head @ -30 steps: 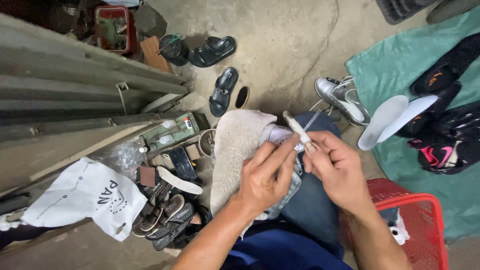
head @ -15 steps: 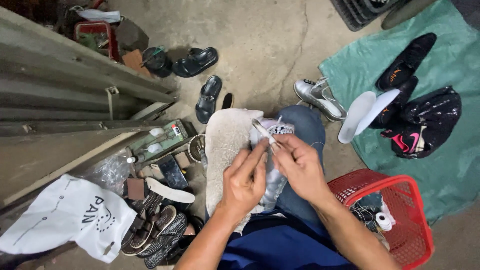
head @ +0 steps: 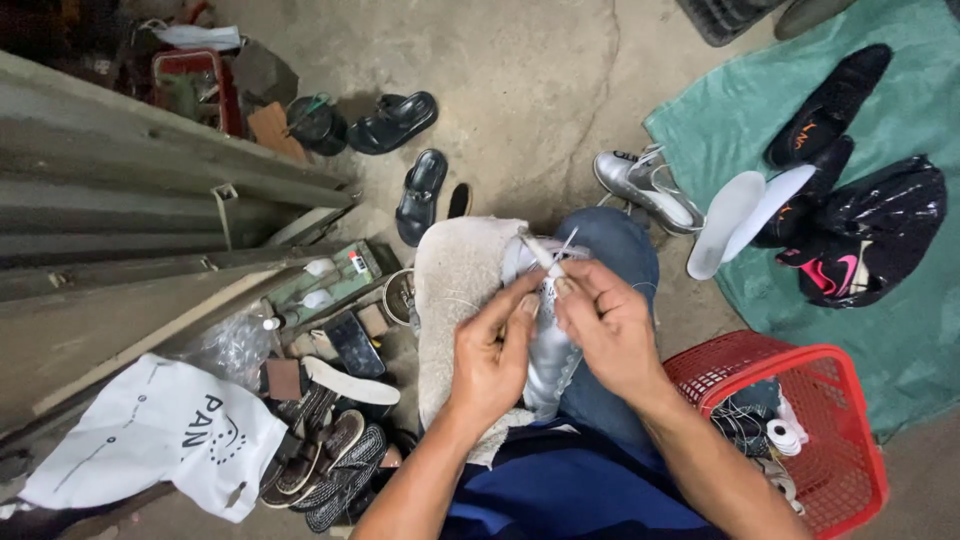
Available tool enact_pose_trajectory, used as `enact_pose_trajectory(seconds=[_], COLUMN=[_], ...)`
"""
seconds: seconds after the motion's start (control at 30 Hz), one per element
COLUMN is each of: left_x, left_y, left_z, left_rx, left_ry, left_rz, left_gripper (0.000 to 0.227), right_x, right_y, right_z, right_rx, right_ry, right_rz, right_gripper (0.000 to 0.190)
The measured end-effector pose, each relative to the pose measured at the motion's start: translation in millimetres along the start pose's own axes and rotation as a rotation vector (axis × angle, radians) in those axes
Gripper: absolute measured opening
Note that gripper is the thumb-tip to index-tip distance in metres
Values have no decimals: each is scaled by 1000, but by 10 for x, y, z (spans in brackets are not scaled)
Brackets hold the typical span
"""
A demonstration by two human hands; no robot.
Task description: The person sits on the floor and sews a white shoe using a needle and thread. They hold the shoe steady with a cloth and repeatedly push the needle through the shoe's upper part to stitch it.
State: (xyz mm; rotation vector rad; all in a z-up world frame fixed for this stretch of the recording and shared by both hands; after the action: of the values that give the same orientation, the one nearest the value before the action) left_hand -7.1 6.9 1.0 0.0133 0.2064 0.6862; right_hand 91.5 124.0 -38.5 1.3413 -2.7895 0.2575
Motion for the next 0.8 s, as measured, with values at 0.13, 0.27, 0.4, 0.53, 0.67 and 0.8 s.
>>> enact_pose_trajectory(seconds=[0.13,0.27,0.4,0.53,0.67,0.8], left_x=[-46,-51,-49,-117,41,-219], left_y=[-71,-77,10,-180,-29,-66], left_z=[-126,-88,-55,-383,-61,-218], left_rx=[-178,-300,-487,-515,-453,-511], left_ry=[-109,-284,-332,-470,-450,-189], left_rz=[-47,-98,-109,-28,-13,-81], left_gripper=[28,34,37,37,38,41], right_x=[-189,-169,-114,-249,-50,-409], right_y=[65,14,-13,-10,-85,-90], right_z=[-8,-57,-69,13,-175,-121], right_rx=[-37,31,33,5,-42,88], right_ry=[43,-149,-17,-204,-141,-45], right_rz=[67,122,79,166,109,201], right_gripper=[20,16,19,20,20,14])
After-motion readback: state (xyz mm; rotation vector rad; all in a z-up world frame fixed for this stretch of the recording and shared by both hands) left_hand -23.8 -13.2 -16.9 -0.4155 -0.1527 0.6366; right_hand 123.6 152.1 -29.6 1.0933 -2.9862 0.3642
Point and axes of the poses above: each hand's wrist, its own y-axis towards the middle knuckle, its own x-axis out of the palm, z = x × y, the point moved 1 cm from there along y, towards the middle knuckle, and after that the axes turned 7 degrees about -z, right-handed, at the moved point
